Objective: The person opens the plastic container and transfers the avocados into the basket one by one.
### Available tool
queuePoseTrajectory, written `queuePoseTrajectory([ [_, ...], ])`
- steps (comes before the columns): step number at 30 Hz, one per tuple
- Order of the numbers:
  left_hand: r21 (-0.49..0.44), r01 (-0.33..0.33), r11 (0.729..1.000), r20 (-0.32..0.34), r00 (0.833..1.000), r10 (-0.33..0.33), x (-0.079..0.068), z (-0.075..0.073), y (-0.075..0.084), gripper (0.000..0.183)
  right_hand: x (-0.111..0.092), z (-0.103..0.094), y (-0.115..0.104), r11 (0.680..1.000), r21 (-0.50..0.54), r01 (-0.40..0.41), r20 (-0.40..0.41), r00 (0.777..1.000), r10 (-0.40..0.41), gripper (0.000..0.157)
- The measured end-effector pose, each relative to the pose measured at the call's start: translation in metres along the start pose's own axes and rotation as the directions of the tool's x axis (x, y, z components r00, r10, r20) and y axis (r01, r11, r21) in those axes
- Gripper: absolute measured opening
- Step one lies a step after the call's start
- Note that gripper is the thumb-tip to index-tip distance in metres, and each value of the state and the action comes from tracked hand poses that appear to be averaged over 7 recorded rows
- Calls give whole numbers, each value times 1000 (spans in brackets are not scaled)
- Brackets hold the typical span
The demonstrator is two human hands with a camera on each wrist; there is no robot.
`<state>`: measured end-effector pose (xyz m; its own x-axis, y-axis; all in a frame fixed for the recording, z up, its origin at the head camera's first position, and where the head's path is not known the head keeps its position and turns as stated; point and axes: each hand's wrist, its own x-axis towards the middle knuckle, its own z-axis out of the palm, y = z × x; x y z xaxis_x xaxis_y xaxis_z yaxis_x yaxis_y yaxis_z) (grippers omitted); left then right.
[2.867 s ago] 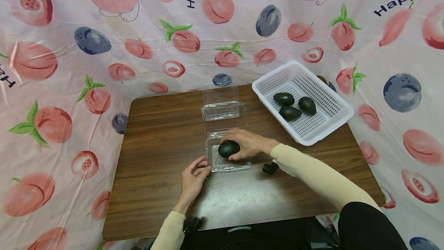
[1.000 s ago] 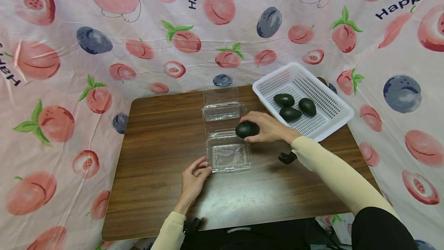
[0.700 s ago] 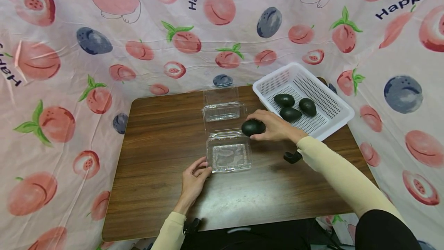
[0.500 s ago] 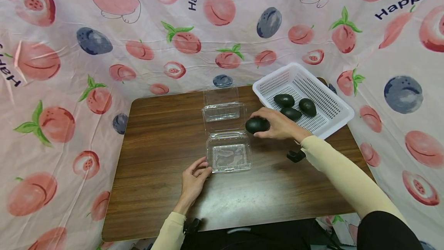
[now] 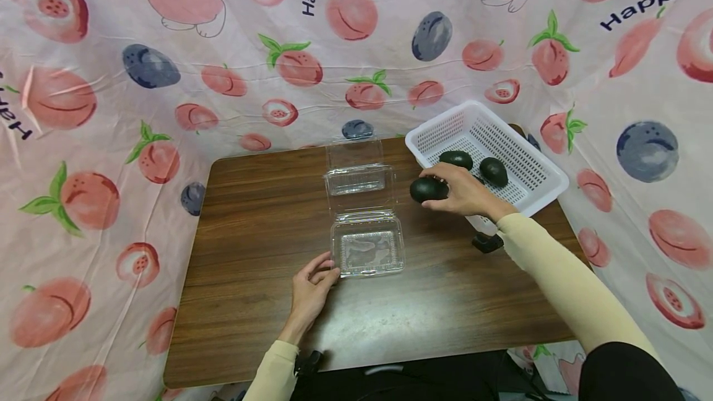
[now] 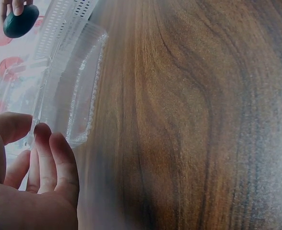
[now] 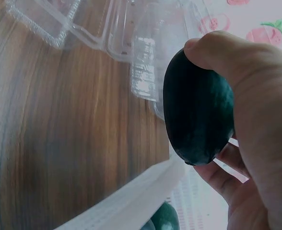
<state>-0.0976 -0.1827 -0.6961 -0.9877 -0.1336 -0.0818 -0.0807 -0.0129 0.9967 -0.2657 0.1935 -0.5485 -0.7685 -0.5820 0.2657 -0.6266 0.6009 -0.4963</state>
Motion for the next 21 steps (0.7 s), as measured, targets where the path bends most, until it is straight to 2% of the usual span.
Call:
queuePoseTrajectory([
  [21,1,16,1000,4,1000,-16,0,-1,2,52,-5,-29,25,992,-56,-112,-68,992,109,63],
])
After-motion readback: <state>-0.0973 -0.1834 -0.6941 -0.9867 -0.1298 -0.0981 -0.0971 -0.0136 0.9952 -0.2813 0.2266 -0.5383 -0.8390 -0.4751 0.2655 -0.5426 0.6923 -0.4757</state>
